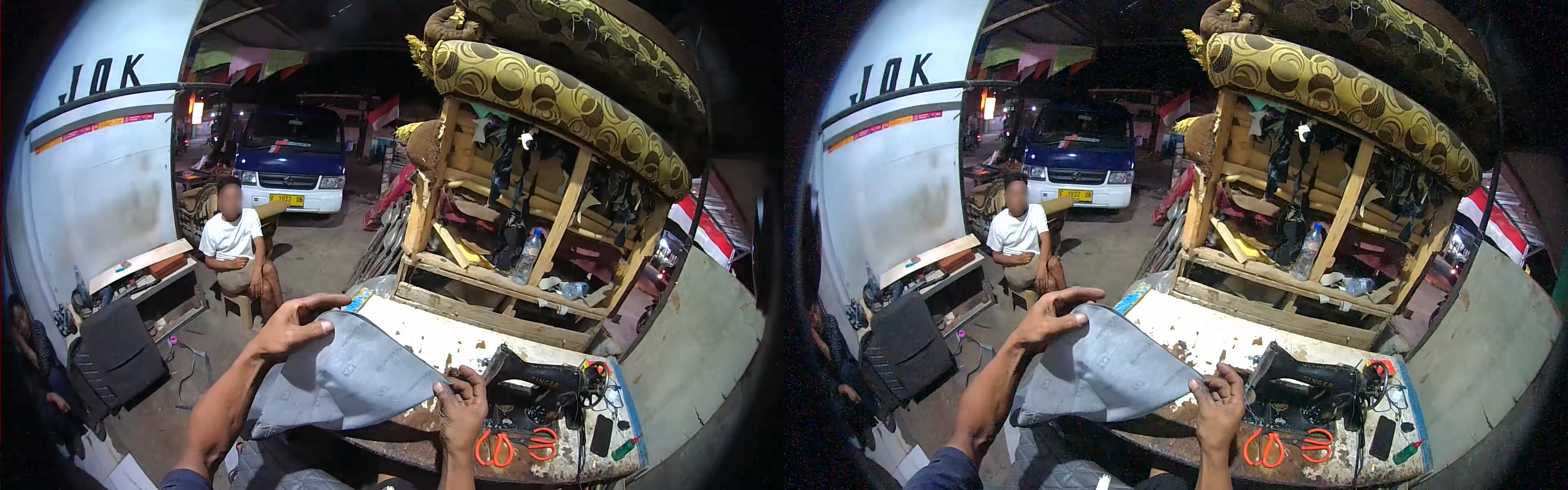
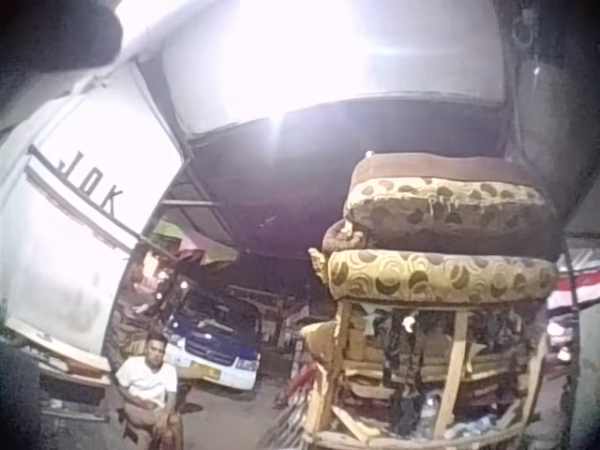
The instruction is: The person aligns fabric pieces along the edges of a quilted panel by hand, feeds the material through a sewing machine to stitch the pieces together, and picks up a pair of scissors.
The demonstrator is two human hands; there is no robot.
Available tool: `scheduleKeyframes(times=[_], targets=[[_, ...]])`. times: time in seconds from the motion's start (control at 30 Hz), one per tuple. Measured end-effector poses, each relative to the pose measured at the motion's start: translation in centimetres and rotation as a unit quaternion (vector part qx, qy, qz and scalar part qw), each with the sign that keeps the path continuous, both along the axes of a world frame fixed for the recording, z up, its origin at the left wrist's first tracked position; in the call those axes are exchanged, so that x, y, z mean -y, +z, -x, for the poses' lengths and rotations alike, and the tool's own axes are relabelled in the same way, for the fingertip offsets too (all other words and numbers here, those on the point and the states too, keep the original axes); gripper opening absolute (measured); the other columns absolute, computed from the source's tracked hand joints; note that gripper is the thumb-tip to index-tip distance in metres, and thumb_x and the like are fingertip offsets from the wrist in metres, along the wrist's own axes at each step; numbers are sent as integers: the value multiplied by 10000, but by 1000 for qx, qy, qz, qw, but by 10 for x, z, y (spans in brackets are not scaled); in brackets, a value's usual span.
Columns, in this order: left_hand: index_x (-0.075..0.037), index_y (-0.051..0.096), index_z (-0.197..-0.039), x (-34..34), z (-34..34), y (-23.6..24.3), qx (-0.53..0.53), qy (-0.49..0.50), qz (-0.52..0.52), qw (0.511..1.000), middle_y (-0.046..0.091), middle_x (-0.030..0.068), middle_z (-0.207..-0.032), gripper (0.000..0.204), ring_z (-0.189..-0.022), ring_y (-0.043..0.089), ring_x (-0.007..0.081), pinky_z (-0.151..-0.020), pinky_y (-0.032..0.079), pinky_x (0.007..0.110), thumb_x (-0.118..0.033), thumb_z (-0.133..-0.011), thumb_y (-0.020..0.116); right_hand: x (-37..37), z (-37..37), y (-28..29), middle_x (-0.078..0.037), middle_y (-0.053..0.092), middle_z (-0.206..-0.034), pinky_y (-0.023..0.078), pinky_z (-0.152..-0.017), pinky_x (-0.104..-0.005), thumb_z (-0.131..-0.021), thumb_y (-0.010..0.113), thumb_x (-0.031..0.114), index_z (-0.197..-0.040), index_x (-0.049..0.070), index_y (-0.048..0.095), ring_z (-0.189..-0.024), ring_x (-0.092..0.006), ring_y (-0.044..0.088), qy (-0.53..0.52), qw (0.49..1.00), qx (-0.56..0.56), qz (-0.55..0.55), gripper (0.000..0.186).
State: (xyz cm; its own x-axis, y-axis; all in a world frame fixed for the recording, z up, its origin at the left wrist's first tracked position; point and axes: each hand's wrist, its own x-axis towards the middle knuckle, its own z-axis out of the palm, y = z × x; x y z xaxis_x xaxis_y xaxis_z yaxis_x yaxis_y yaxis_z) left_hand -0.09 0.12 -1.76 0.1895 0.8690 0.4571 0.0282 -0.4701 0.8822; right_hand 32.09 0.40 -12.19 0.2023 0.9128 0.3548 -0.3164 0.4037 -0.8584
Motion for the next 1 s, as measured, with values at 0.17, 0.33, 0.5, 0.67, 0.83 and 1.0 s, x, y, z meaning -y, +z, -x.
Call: scheduleKeyframes(times=[0.17,0.33,0.5,0.67,0.83,1.0], targets=[[26,666,-1353,-2,2,-5,-25,33,18,999,703,90,-1239,526,-1118,644,164,-1011,491,331,-296,-955,787,-1,-1,-1,-72,679,-1015,563,-844,-258,-880,814,-62,-1319,-23,585,-958,-120,656,-8,1000,4,7,496],[5,714,-1285,-6,2,-12,-25,65,18,997,725,36,-1134,335,-1007,620,93,-910,514,278,-200,-1021,727,-5,-2,-8,-56,702,-1016,561,-825,-242,-890,828,-17,-1178,-26,692,-932,-96,653,-20,999,38,14,318],[-15,680,-1335,-7,-3,-13,-60,91,-40,993,695,66,-1257,372,-1093,621,124,-950,516,292,-208,-1020,724,2,1,-5,-33,720,-977,543,-804,-231,-899,830,2,-1124,-20,730,-885,-85,649,-34,999,39,-1,248],[-36,587,-1314,-6,1,-32,-47,50,-69,995,623,58,-1201,510,-1158,573,166,-1040,456,349,-334,-954,790,-1,-4,-14,-34,726,-986,545,-801,-227,-900,821,-16,-1112,-14,732,-887,-79,656,-32,998,45,-7,230],[-34,583,-1212,27,1,-68,-1,51,-14,999,609,47,-1145,428,-1075,588,150,-959,481,334,-238,-922,823,0,-2,-10,-63,733,-978,559,-814,-238,-893,825,-16,-1199,-31,713,-902,-90,666,-8,998,54,-9,327],[-61,572,-1190,67,10,-139,9,217,-40,975,636,70,-1085,242,-976,614,138,-844,514,293,-36,-982,694,-4,23,0,-92,746,-993,567,-837,-256,-883,828,-23,-1266,-31,688,-926,-118,690,59,995,76,-3,408]])
